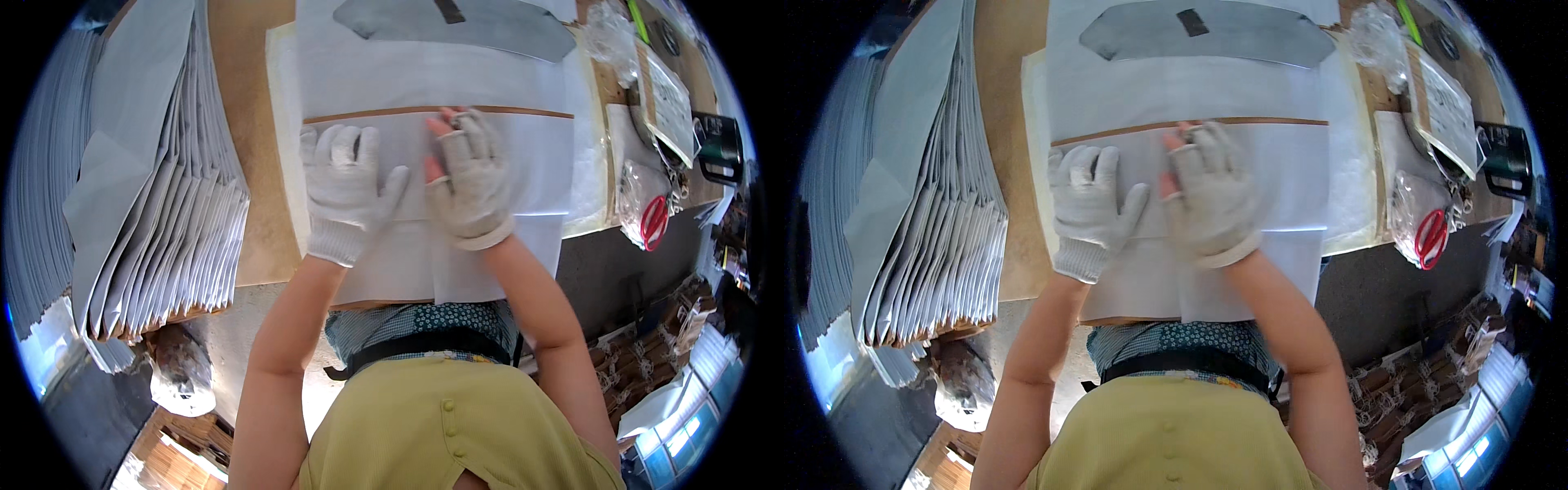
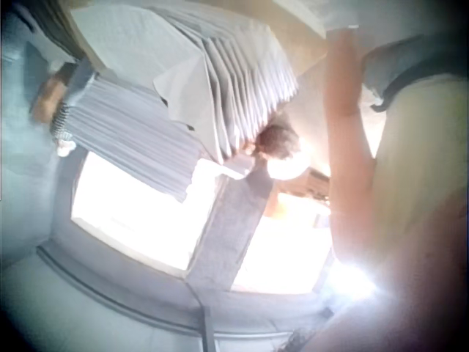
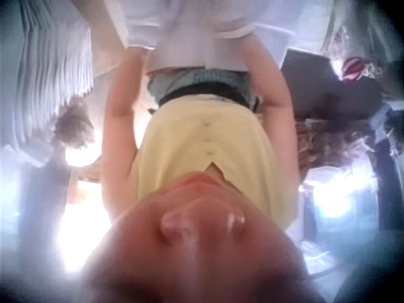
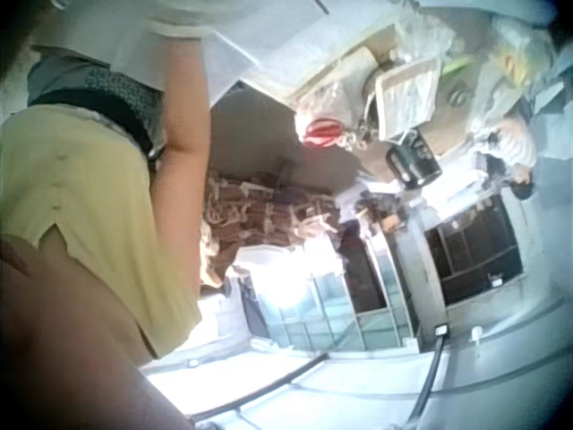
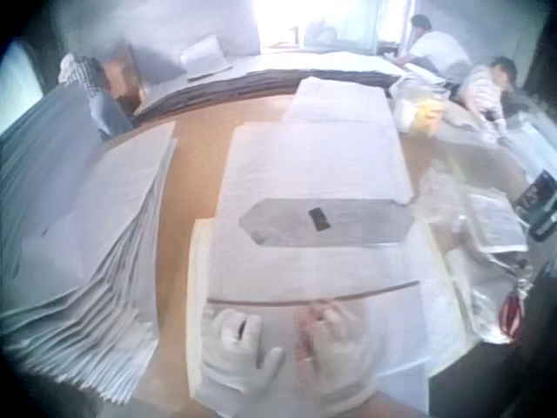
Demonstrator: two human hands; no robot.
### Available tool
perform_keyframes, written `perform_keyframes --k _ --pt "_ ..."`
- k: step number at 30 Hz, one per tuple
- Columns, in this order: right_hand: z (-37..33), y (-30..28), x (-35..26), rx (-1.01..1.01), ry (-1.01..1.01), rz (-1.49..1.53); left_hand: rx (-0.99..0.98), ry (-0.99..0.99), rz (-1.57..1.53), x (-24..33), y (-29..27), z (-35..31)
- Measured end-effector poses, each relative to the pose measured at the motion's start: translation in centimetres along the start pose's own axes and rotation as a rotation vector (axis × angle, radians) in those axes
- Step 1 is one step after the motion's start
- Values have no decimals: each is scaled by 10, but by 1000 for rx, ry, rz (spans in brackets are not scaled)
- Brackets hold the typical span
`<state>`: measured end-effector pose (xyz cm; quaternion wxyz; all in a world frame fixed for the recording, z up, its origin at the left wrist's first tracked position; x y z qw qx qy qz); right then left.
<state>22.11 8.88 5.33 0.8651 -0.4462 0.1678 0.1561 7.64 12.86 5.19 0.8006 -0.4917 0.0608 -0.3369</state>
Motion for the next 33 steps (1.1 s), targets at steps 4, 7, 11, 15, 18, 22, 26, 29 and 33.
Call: perform_keyframes --k 4,7,11,15,18,22,26,29,33 --pt "-10 -51 69 76 -75 -239 39 41 -43 3 -6 1" --pt "-14 -82 97 103 -107 -298 8 231 -295 22 -14 0" --pt "-11 -96 109 222 -93 -299 66 329 -330 37 -18 6" --pt "10 -105 107 328 -2 -337 161 232 -278 51 -21 46" --pt "36 -128 70 286 -59 -205 96 188 -221 53 -30 55" --pt "53 -162 -11 131 -274 91 154 366 -192 93 -98 30" --pt "42 -149 -15 -147 -316 -12 111 359 -221 128 -141 0" --pt "36 -148 -19 -136 -321 -95 -379 270 -242 153 -109 -58" --pt "22 -163 2 -165 -135 182 -769 311 -20 137 -45 -97"
Point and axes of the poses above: each hand's wrist, its own z-axis towards the middle knuckle, its own y-axis out of the palm, x = y × z, the point moved 9 cm from there along z, towards the middle knuckle, and after that the axes turned 14 degrees about x, right-handed, at the moved point
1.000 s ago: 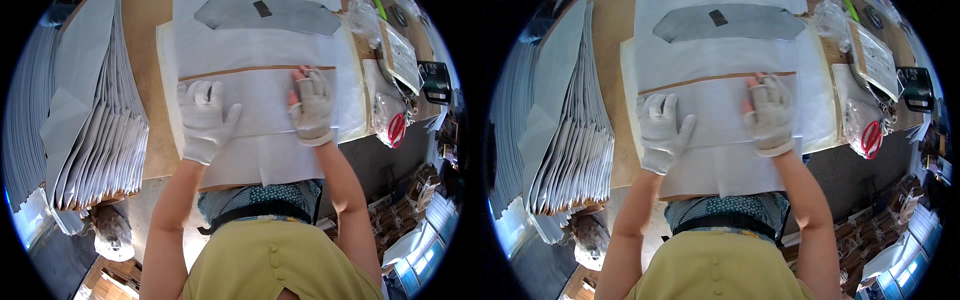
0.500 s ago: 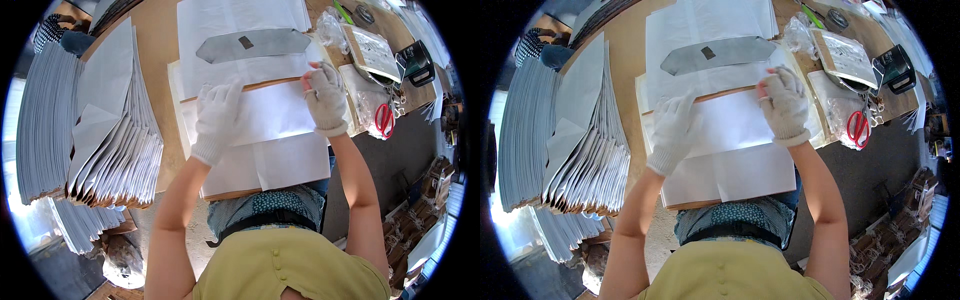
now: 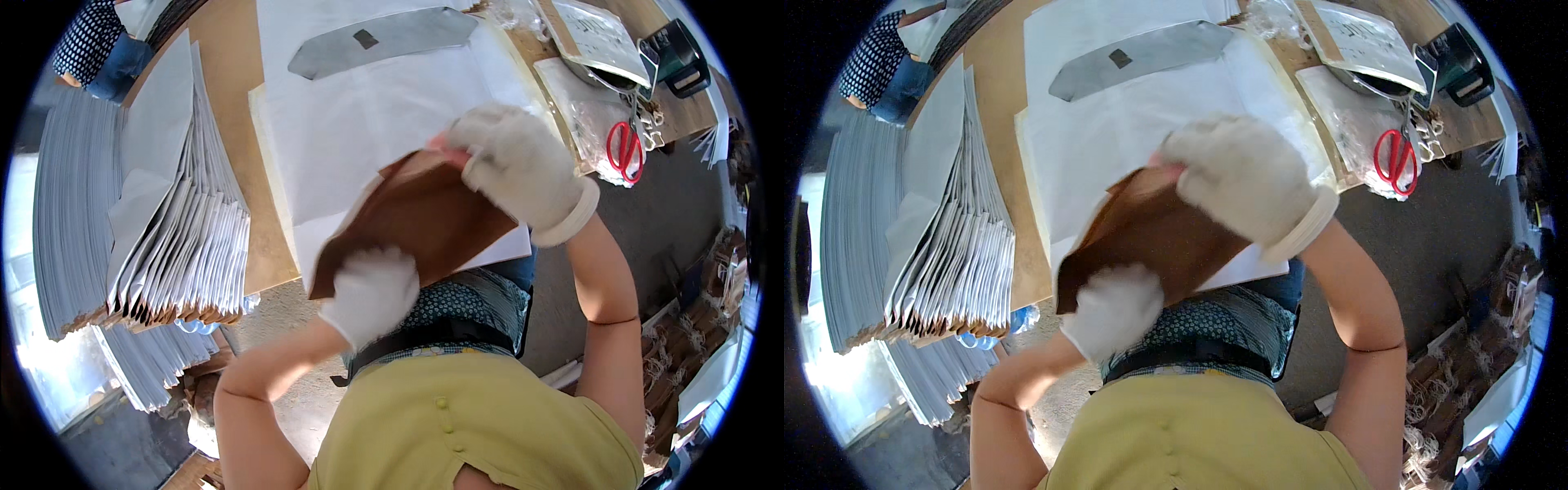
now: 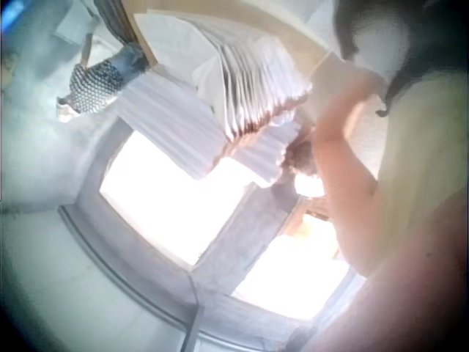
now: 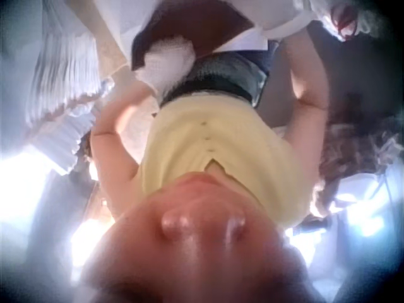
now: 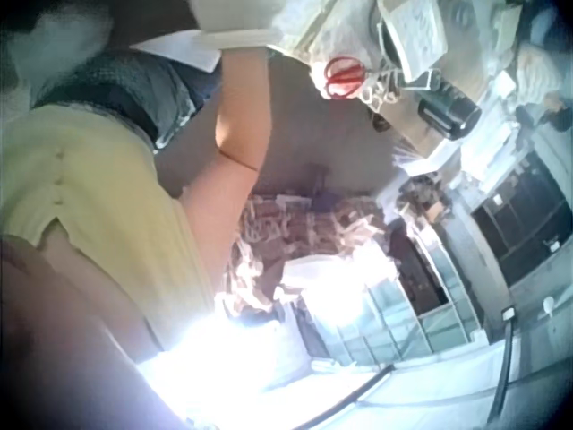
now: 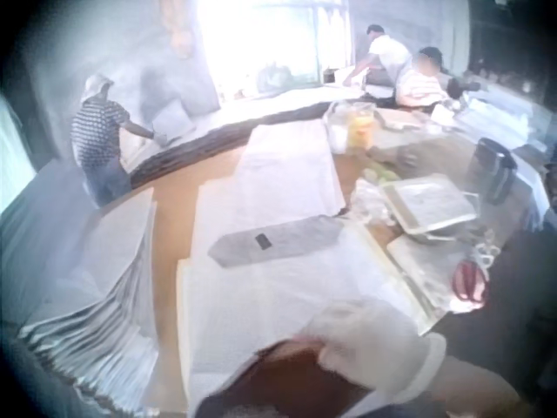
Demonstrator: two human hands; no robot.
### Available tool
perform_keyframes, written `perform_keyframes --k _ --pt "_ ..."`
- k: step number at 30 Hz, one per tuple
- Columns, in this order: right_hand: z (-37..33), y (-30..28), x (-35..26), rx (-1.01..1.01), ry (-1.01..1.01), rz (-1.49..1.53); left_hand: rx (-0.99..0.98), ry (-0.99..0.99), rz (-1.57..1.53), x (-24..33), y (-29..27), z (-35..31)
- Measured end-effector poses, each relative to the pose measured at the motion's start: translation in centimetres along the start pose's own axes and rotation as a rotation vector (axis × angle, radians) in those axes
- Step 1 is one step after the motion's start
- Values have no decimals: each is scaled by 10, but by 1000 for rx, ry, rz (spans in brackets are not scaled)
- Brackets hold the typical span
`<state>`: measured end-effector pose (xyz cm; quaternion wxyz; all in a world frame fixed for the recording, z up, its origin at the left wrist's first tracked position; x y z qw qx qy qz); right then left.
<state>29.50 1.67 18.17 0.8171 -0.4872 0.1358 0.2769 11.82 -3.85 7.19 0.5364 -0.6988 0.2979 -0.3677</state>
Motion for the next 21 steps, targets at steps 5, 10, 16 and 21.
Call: perform_keyframes --k 5,10,16,21 --pt "-57 -10 98 170 228 -144 163 191 22 9 -19 109" --pt "-134 -1 138 121 624 -269 -361 -37 176 12 24 161" --pt "-139 30 73 388 540 142 55 197 -127 -28 89 152" --pt "-139 44 65 196 412 -60 -601 27 -675 -67 32 163"
Point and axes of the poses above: each hand's wrist, its own z-axis towards the middle knuckle, its own y-axis out of the palm, x = y × z, the point moved 9 cm from there along z, towards the middle knuckle, and after that the axes turned 14 degrees about x, right-handed, at the moved point
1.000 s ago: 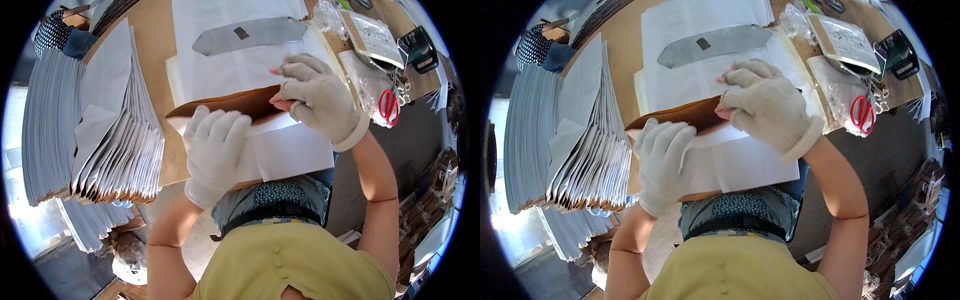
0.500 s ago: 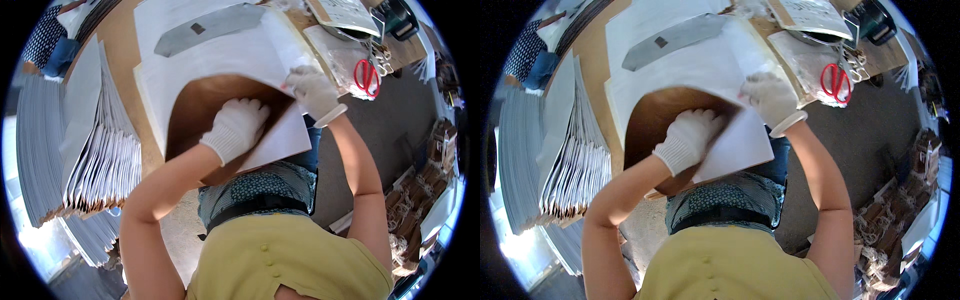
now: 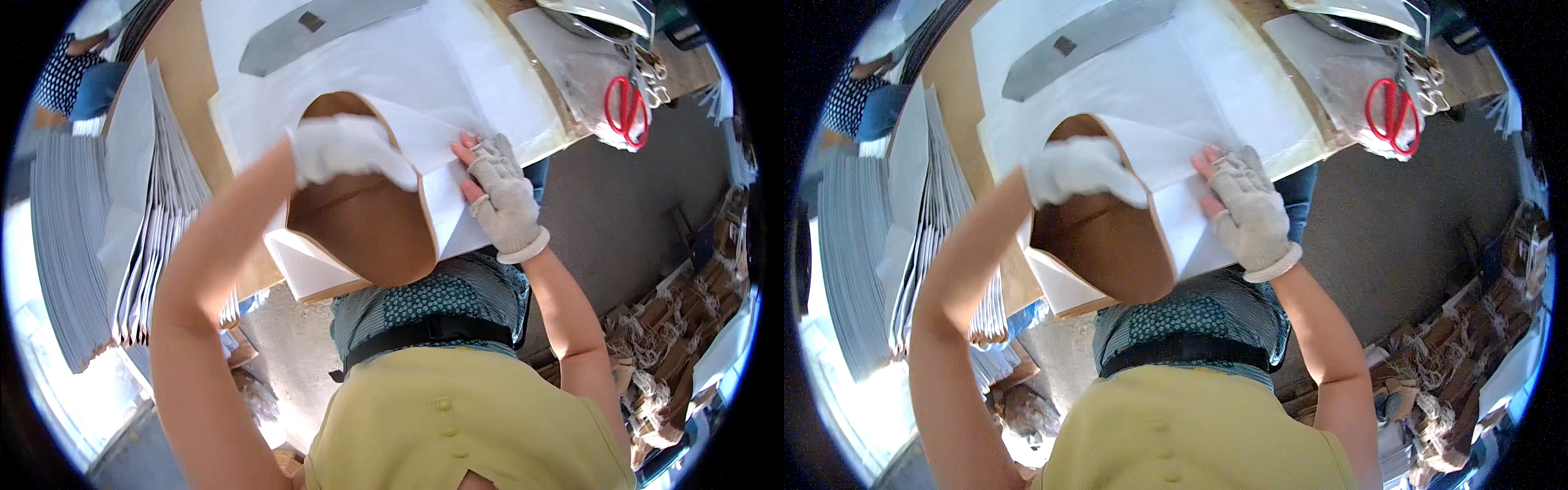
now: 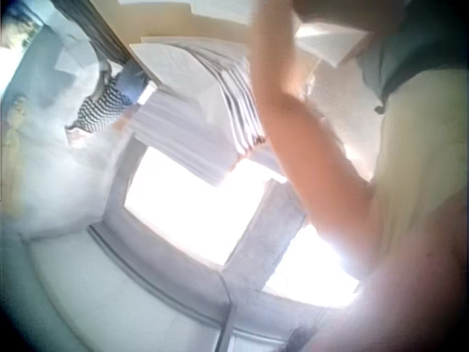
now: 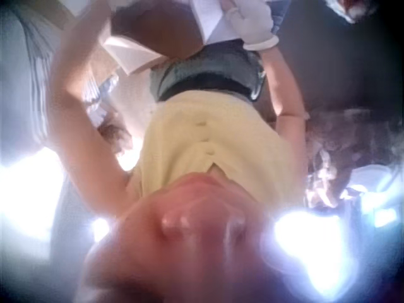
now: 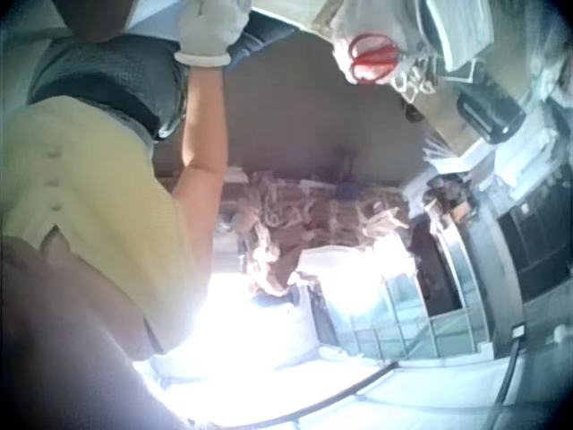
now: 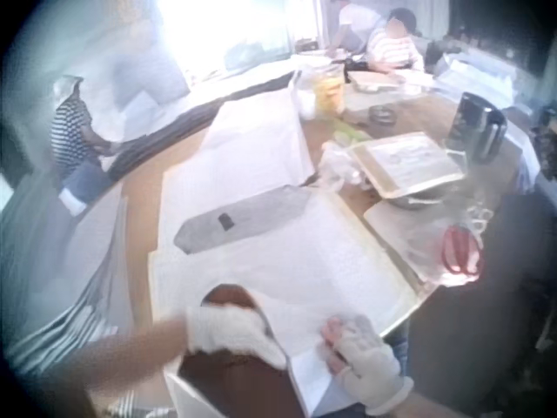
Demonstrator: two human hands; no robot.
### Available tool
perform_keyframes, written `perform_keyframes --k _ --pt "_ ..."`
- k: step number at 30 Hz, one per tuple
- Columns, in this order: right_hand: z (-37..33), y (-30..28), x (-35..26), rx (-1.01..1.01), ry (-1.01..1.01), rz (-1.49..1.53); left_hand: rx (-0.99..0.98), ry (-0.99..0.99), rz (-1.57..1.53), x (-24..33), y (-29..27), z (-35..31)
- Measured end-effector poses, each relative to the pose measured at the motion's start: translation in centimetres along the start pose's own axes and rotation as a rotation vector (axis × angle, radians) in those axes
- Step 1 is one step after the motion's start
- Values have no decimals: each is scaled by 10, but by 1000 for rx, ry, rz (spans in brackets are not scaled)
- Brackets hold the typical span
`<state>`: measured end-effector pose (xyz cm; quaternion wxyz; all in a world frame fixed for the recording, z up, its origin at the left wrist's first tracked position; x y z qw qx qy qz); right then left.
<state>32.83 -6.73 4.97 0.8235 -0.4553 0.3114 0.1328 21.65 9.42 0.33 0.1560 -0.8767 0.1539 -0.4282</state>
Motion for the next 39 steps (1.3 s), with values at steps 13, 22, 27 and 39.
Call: perform_keyframes --k 13,22,27,39 --pt "-36 44 -38 -189 -396 -306 638 -161 361 -3 -53 -2" --pt "24 60 -30 -88 -294 -406 982 103 522 31 -68 -64" --pt "38 74 -33 -201 -416 -360 1284 192 -197 0 -53 -183" --pt "49 153 -124 -313 -686 -91 1116 51 -1069 -132 -18 -177"
Point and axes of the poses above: each hand's wrist, its own z-axis towards the middle knuckle, its own y-axis out of the palm, x = y × z, the point moved 9 cm from there along z, towards the middle knuckle, and after that the axes turned 14 degrees about x, right-handed, at the moved point
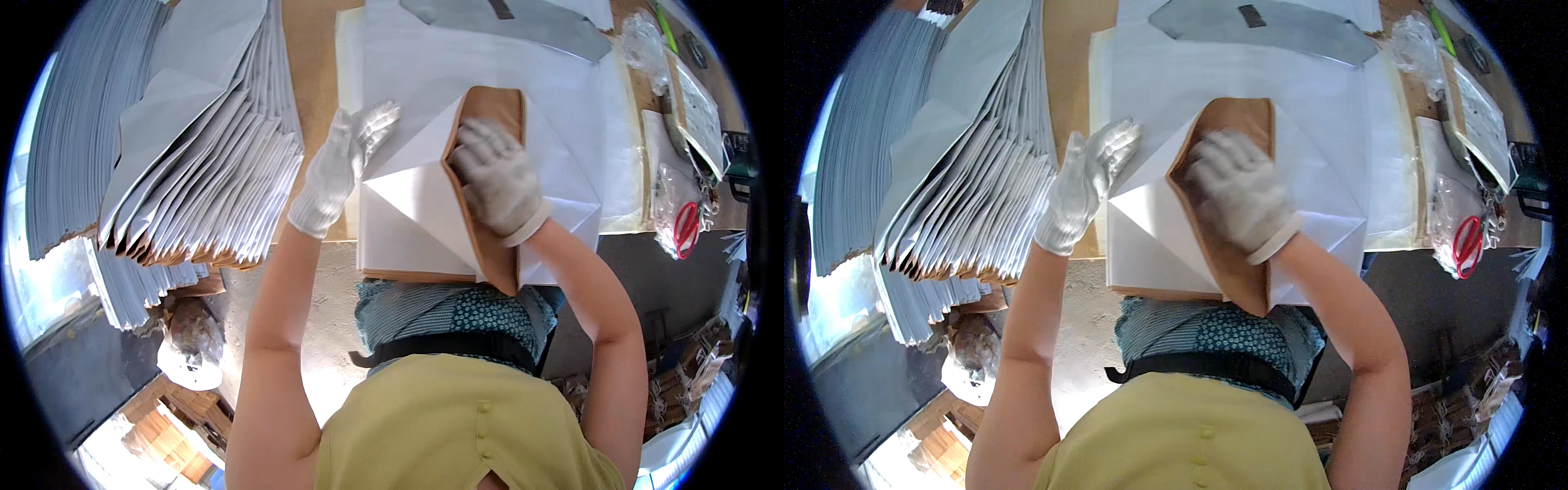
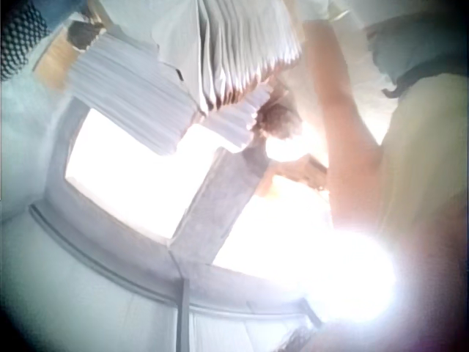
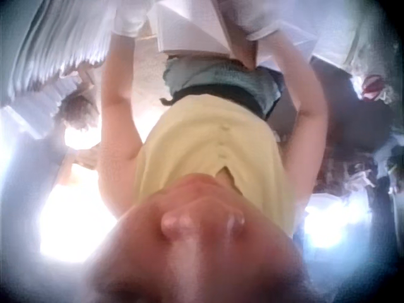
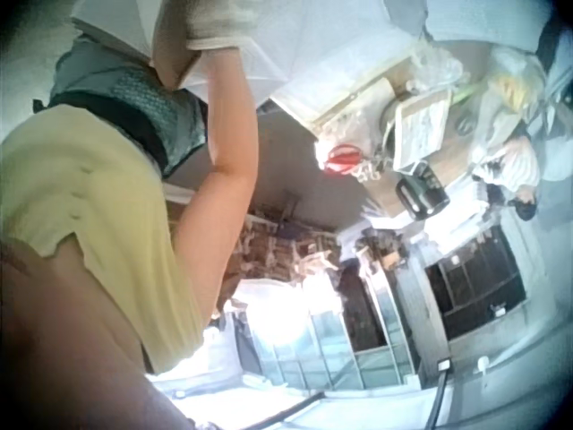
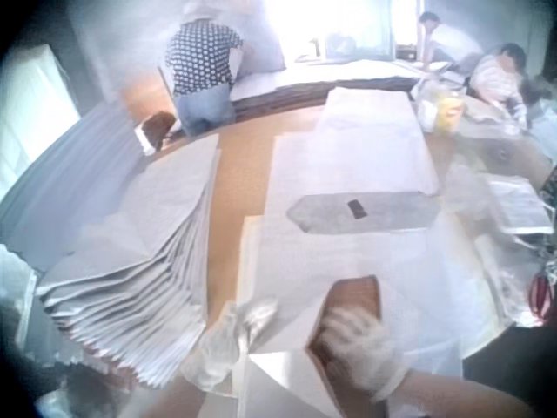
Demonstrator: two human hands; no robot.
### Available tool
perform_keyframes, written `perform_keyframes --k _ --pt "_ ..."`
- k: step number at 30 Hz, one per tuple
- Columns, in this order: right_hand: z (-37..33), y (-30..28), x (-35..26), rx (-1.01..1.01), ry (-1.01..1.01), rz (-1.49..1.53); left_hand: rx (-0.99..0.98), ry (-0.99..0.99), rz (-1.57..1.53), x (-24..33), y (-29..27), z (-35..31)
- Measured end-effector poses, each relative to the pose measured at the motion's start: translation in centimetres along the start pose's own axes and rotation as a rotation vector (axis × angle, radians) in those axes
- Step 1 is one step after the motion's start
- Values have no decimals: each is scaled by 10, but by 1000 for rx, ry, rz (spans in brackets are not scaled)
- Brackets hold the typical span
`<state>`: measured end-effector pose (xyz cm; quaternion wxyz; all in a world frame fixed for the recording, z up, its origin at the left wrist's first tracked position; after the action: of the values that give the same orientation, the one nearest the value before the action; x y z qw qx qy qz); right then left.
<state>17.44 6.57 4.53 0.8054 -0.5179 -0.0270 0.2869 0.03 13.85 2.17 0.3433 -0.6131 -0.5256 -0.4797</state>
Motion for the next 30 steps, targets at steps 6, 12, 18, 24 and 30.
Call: perform_keyframes --k 6,12,18,24,30 --pt "-13 101 -17 -233 598 572 -22 -38 48 -20 -12 6" --pt "-20 87 -14 -11 419 430 92 529 534 11 37 -22" --pt "8 -74 30 184 270 62 237 678 835 6 37 -29" --pt "-88 -27 -35 -11 -173 249 226 799 1029 1 55 -27" --pt "-83 -19 -61 -254 -252 557 297 694 1332 -7 66 -19"
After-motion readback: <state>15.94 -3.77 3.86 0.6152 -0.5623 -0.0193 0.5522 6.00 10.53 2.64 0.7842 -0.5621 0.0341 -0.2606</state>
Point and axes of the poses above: each hand's wrist, its own z-axis towards the middle knuckle, its own y-axis out of the palm, x = y × z, the point moved 9 cm from there along z, towards the middle knuckle, and after that the axes turned 14 degrees about x, right-handed, at the moved point
